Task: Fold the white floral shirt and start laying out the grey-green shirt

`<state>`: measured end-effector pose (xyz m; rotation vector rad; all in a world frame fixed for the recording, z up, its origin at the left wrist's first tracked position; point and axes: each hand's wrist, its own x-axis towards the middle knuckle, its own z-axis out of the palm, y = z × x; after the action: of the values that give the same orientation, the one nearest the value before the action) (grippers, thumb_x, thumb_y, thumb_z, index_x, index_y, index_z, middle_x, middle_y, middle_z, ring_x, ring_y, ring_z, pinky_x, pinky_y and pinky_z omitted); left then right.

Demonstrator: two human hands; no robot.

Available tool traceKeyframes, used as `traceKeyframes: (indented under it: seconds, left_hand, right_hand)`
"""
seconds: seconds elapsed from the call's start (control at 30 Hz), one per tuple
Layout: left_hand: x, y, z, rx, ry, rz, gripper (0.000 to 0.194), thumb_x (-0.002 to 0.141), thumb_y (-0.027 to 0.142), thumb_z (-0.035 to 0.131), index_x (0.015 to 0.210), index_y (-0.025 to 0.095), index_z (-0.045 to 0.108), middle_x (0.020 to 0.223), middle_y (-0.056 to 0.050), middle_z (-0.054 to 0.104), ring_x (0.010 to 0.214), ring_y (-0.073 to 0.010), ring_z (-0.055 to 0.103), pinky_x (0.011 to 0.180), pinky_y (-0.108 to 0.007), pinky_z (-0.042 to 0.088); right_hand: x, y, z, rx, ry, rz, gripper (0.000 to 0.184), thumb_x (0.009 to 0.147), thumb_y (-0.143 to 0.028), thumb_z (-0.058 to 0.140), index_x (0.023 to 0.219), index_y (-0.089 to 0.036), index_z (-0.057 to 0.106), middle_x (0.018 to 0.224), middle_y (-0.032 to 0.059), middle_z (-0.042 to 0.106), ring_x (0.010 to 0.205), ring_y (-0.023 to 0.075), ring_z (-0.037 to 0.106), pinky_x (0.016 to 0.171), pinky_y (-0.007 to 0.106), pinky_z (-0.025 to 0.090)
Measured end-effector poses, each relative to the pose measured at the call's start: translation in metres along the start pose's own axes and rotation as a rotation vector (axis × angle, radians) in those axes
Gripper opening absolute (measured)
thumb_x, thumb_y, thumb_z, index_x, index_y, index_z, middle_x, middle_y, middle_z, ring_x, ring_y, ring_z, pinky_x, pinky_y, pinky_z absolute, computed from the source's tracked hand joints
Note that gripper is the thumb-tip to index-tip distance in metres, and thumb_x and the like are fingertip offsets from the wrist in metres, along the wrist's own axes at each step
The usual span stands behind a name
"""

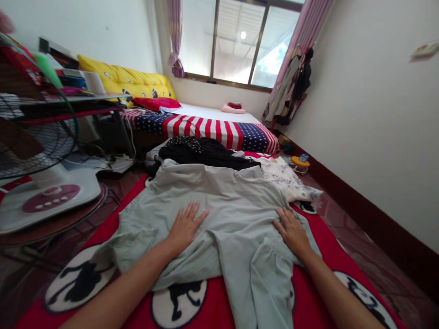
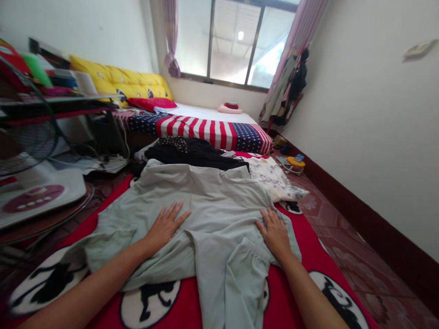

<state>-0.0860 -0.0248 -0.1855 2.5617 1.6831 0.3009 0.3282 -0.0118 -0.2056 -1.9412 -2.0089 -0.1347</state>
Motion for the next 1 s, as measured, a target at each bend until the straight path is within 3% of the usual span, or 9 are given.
traceKeyframes:
  seconds: [0.17,0.3,0.4,0.5,0.67,0.73,0.8,0.9,1.0]
  left_hand:
    - [-0.047,0.016,-0.023,-0.141,-0.144,0.196,0.056,0.091,0.038,0.05,0.144,0.04,0.034,0.16,-0.006,0.012,0.146,-0.0329,0.01,0.113,-0.061,0.014]
    - [-0.081,0.008,-0.056,-0.211,-0.278,0.195,0.051,0.088,0.031,0.054,0.138,0.033,0.047,0.157,-0.005,0.027,0.143,-0.0278,0.025,0.115,-0.049,0.025]
    - [-0.102,-0.011,-0.081,-0.157,-0.277,0.05,0.041,0.088,0.034,0.055,0.128,0.03,0.057,0.145,-0.006,0.046,0.132,-0.0253,0.044,0.109,-0.042,0.035]
    - [-0.121,-0.032,-0.104,0.0,-0.225,-0.126,0.033,0.085,0.039,0.058,0.115,0.027,0.066,0.124,-0.009,0.062,0.116,-0.0285,0.056,0.101,-0.045,0.04]
    - [-0.154,-0.064,-0.136,0.176,-0.378,-0.412,0.039,0.087,0.049,0.045,0.087,0.022,0.073,0.09,-0.011,0.071,0.086,-0.0303,0.067,0.076,-0.04,0.048]
    - [-0.163,-0.071,-0.142,0.218,-0.422,-0.501,0.04,0.086,0.05,0.045,0.083,0.022,0.073,0.086,-0.011,0.072,0.082,-0.0324,0.068,0.071,-0.04,0.048]
    - [-0.166,-0.073,-0.142,0.219,-0.376,-0.519,0.038,0.086,0.049,0.046,0.084,0.022,0.073,0.085,-0.011,0.072,0.084,-0.032,0.069,0.071,-0.039,0.049]
    - [-0.163,-0.062,-0.132,0.071,-0.187,-0.423,0.037,0.084,0.05,0.051,0.103,0.026,0.071,0.106,-0.008,0.071,0.101,-0.0281,0.066,0.085,-0.037,0.05]
    - [-0.157,-0.044,-0.116,-0.128,-0.14,-0.269,0.048,0.074,0.042,0.066,0.12,0.032,0.064,0.131,-0.003,0.059,0.119,-0.0252,0.056,0.101,-0.034,0.043]
  right_hand:
    - [0.003,-0.011,-0.01,0.236,0.006,0.038,0.052,0.087,-0.049,0.042,0.122,-0.016,0.059,0.141,0.0187,0.048,0.133,0.0346,0.042,0.105,0.058,0.036]
    - [-0.017,-0.047,-0.038,0.521,-0.022,-0.056,0.042,0.09,-0.051,0.044,0.111,-0.022,0.065,0.131,0.012,0.059,0.123,0.0279,0.054,0.106,0.048,0.041]
    - [-0.043,-0.073,-0.049,0.545,-0.139,-0.257,0.034,0.091,-0.047,0.048,0.112,-0.027,0.065,0.133,0.0076,0.059,0.124,0.0259,0.054,0.104,0.046,0.043]
    - [-0.062,-0.08,-0.046,0.417,-0.218,-0.409,0.041,0.085,-0.047,0.059,0.122,-0.029,0.062,0.137,0.0081,0.055,0.126,0.0302,0.051,0.106,0.053,0.04]
    - [-0.068,-0.071,-0.036,0.311,-0.143,-0.479,0.05,0.081,-0.044,0.065,0.128,-0.03,0.057,0.139,0.0082,0.053,0.127,0.0323,0.05,0.104,0.056,0.041]
    - [-0.068,-0.07,-0.036,0.328,-0.119,-0.495,0.047,0.08,-0.043,0.066,0.124,-0.029,0.06,0.137,0.0081,0.055,0.126,0.0319,0.052,0.102,0.054,0.044]
    - [-0.068,-0.072,-0.036,0.369,-0.1,-0.497,0.035,0.079,-0.041,0.067,0.112,-0.028,0.065,0.135,0.008,0.057,0.124,0.0314,0.053,0.1,0.051,0.046]
    - [-0.07,-0.076,-0.037,0.491,-0.077,-0.443,0.012,0.082,-0.036,0.063,0.086,-0.025,0.067,0.126,0.0073,0.064,0.119,0.0288,0.057,0.098,0.045,0.048]
    - [-0.07,-0.078,-0.053,0.64,-0.03,-0.226,0.015,0.084,-0.037,0.058,0.084,-0.025,0.066,0.107,0.0059,0.072,0.1,0.0256,0.067,0.085,0.038,0.055]
